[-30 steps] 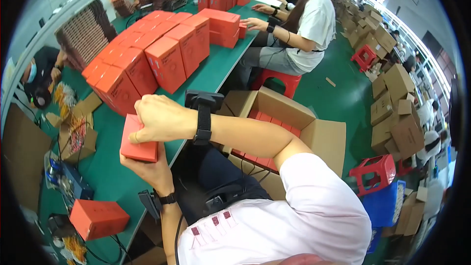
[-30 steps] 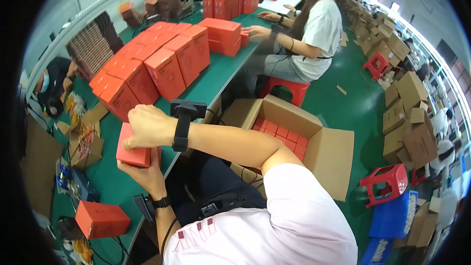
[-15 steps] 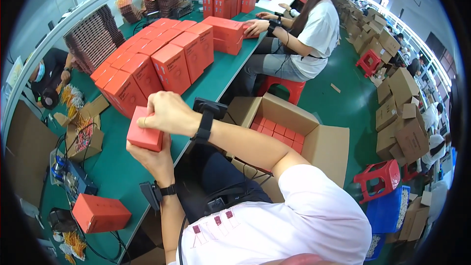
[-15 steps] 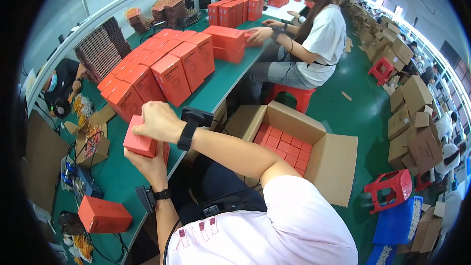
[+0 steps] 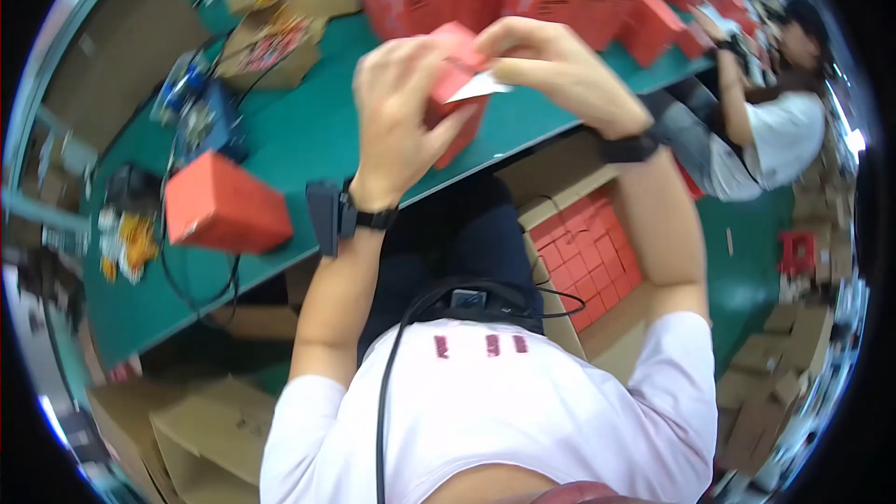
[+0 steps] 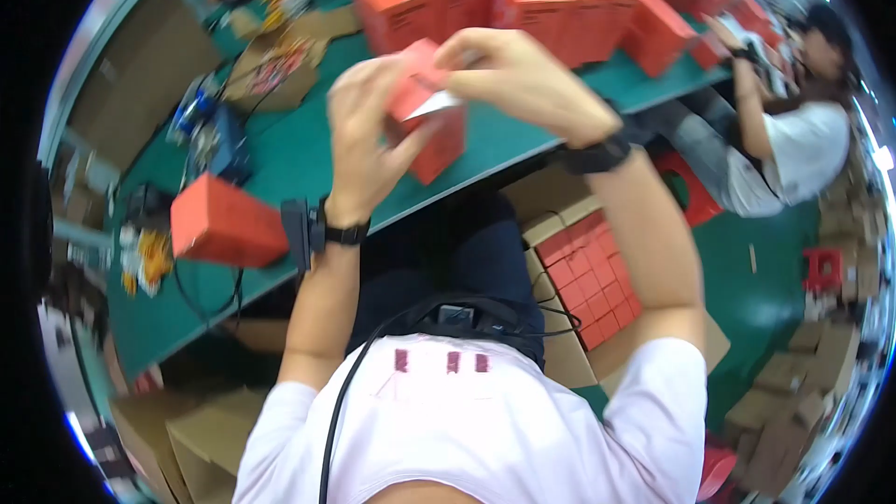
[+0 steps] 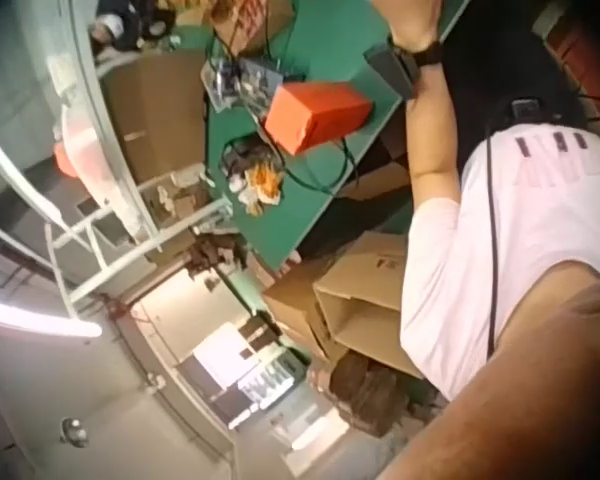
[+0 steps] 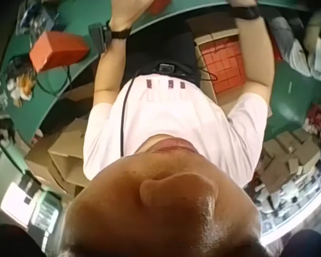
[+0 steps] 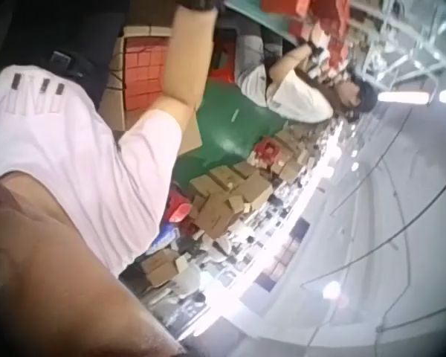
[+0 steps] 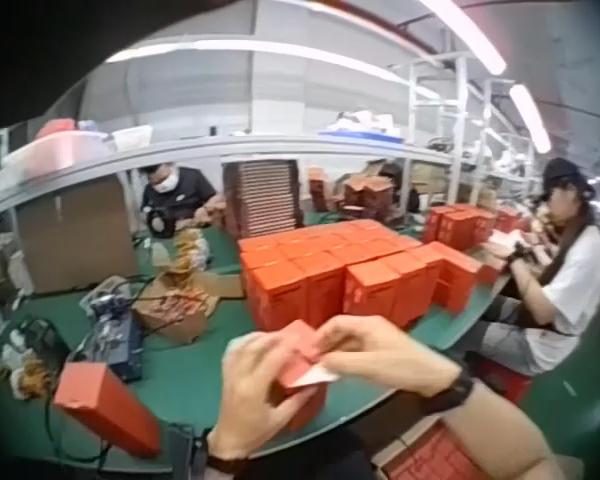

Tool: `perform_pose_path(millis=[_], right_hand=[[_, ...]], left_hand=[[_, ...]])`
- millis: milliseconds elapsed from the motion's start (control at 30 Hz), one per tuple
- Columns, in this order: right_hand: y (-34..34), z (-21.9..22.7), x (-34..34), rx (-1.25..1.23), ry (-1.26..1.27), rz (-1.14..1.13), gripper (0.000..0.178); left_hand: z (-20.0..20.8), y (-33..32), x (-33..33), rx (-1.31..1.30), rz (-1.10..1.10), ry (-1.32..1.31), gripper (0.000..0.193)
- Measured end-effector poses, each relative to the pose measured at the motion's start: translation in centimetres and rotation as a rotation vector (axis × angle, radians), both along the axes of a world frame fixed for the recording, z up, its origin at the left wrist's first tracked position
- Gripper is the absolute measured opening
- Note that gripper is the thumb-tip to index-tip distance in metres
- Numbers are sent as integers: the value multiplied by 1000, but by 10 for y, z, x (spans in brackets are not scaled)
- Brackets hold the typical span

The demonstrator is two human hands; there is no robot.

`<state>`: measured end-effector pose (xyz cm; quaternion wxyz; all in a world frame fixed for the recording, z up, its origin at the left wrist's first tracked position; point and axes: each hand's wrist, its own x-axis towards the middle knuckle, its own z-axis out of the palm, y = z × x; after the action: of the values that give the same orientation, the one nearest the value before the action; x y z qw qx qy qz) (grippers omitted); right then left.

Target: Packaging handheld fans into individual red boxes and then into larger cartons.

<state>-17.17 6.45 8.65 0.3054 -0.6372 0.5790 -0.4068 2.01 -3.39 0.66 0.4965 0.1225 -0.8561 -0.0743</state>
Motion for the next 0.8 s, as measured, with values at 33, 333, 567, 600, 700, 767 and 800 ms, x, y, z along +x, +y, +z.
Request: perform_pose_path(millis=[33, 333, 567, 600, 700, 767, 800], right_hand=[[5, 3, -7, 23, 5, 112, 26], [-5, 32, 2, -95, 917, 221, 19], [1, 22, 25, -485, 1362, 160, 12], [1, 21, 31, -476, 1379, 151, 12], [0, 29, 38, -453, 1489, 68, 12], [-2, 29, 35, -405, 1468, 55, 11], [-5, 26, 30, -391, 1468, 41, 11]], left_hand=[[9, 1, 1, 68, -41, -81, 51], [42, -6, 4, 82, -104, -252, 39], [56, -8, 8, 153, -78, -401, 43], [59, -6, 7, 139, -101, -391, 43], [64, -8, 2, 162, -92, -372, 56], [60, -8, 6, 212, -86, -329, 55], [54, -8, 6, 274, -69, -292, 54]])
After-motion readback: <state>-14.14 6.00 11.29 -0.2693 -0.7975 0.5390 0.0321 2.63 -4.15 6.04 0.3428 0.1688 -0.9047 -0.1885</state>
